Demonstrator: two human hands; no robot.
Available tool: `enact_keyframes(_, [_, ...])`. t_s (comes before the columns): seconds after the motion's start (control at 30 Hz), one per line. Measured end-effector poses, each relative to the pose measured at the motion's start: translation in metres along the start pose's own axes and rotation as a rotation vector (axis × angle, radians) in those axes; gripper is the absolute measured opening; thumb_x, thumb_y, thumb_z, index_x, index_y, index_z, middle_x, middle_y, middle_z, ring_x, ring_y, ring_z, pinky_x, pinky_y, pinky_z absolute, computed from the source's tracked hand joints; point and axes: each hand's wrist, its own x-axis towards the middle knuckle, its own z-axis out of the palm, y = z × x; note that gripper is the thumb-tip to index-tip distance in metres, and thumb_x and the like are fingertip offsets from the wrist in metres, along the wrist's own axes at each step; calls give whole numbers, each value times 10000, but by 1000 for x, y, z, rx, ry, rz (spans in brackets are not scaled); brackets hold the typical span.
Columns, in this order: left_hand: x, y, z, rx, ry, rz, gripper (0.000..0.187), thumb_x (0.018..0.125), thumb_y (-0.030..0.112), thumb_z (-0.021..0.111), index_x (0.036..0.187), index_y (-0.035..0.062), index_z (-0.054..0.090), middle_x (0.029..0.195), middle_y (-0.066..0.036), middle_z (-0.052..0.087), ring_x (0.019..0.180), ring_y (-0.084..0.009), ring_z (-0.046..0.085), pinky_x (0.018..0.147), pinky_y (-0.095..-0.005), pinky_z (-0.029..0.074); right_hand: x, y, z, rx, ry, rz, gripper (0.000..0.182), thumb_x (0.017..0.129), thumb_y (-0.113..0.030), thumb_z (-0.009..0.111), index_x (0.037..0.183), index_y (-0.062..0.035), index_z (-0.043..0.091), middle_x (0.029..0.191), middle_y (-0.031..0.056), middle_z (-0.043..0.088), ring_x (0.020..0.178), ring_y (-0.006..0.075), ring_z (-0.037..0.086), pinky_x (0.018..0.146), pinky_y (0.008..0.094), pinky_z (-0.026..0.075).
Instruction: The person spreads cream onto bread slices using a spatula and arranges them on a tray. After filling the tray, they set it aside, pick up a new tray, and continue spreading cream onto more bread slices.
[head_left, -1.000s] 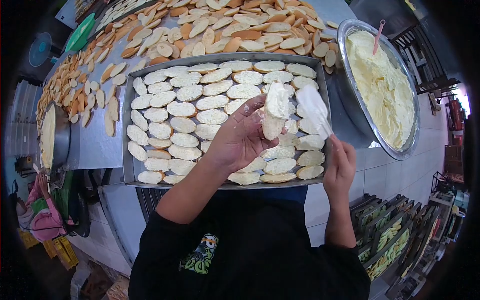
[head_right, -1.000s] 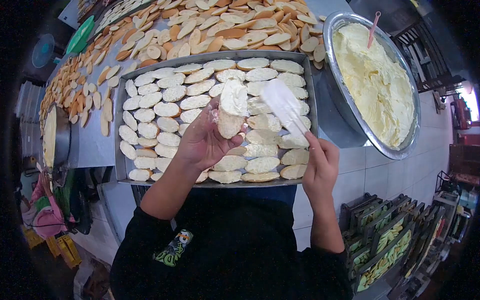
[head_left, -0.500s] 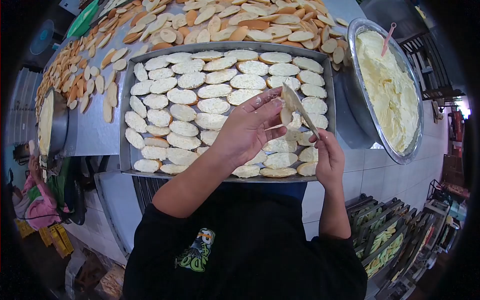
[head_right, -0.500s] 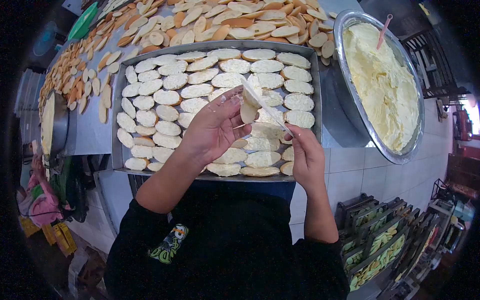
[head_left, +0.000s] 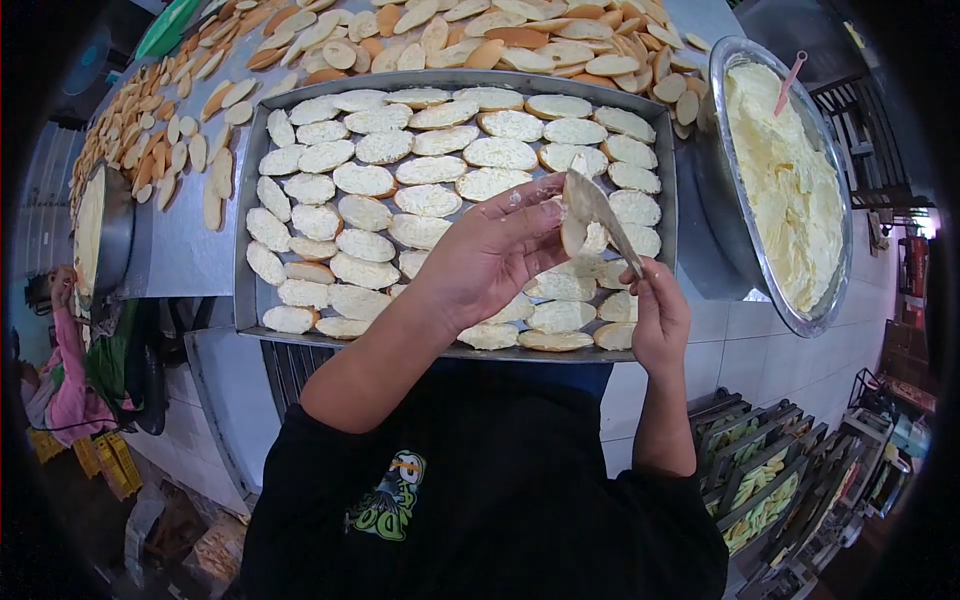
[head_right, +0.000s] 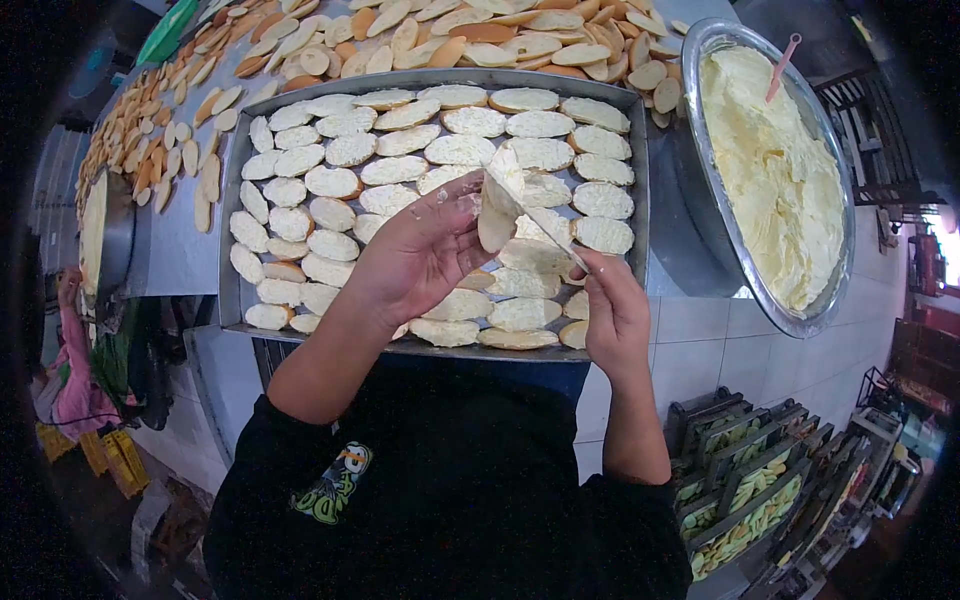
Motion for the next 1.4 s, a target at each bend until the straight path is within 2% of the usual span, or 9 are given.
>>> enact_keyframes(0.2, [3, 0, 5, 1, 109, 59, 425, 891, 56, 531, 1289, 29, 382, 1167, -120, 539, 1034, -202, 572, 907, -323, 483, -3, -1, 1, -4, -35, -3, 244, 870, 40, 458, 1076, 21, 588, 893, 124, 608, 822, 197, 570, 747, 292, 442])
enact_keyframes(0.5, [0, 2, 11, 1, 200, 95, 445, 899, 132, 528, 1303, 32, 370, 1167, -139, 550, 1069, -214, 565, 931, -348, 476, -4, -4, -9, -207, -50, -152, 228, 808, 59, 506, 998, -3, 614, 952, 126, 638, 808, 272, 562, 759, 333, 403])
enact_keyframes(0.6, [1, 2, -2, -67, 90, 46, 454, 901, 147, 512, 1313, 25, 365, 1208, -167, 539, 1093, -243, 556, 955, -378, 454, -2, -4, -13, -252, -48, -205, 230, 789, 58, 521, 985, -12, 620, 949, 116, 639, 792, 265, 552, 752, 334, 390])
enact_keyframes(0.9, [-3, 4, -19, -138, 59, 0, 451, 887, 203, 519, 1276, 3, 409, 1197, -168, 548, 1086, -260, 557, 943, -399, 460, -7, -11, -26, -270, -37, -320, 272, 751, 102, 524, 976, -14, 622, 915, 126, 617, 786, 259, 540, 732, 332, 404])
enact_keyframes(1.0, [-19, 5, -22, -213, 82, 47, 365, 867, 181, 576, 1205, 67, 500, 1120, -79, 590, 991, -149, 578, 876, -286, 477, -4, -13, -9, -239, 38, -275, 283, 741, 120, 514, 977, 1, 617, 928, 147, 610, 812, 272, 550, 737, 336, 427])
enact_keyframes(1.03, [-25, 2, -27, -241, 122, 87, 426, 845, 163, 579, 1226, 28, 447, 1116, -135, 576, 1050, -259, 562, 910, -374, 479, -1, -16, 2, -231, 48, -256, 284, 739, 124, 510, 976, 7, 615, 932, 154, 608, 822, 278, 555, 742, 338, 435])
enact_keyframes(1.13, [-34, 5, -33, -225, 4, 164, 459, 815, 105, 601, 1243, 69, 437, 1111, -127, 573, 1021, -253, 574, 885, -362, 495, -1, -15, 1, -319, -169, -346, 261, 768, 108, 502, 994, 22, 601, 932, 157, 609, 850, 303, 567, 774, 349, 444])
enact_keyframes(1.27, [-70, 25, -47, 130, 275, 399, 501, 757, -15, 643, 1214, 69, 456, 975, -106, 577, 878, -199, 597, 734, -348, 549, -15, -5, -20, -298, -129, -246, 266, 817, 101, 447, 1036, 34, 582, 924, 162, 600, 845, 282, 571, 780, 342, 446])
enact_keyframes(1.4, [-162, 69, -93, 947, 653, 471, 487, 757, -28, 601, 1212, 48, 446, 1067, -90, 588, 983, -185, 577, 833, -318, 499, -17, 2, -22, -233, -95, -54, 281, 828, 97, 424, 1060, 36, 571, 904, 156, 574, 833, 239, 563, 767, 318, 442])
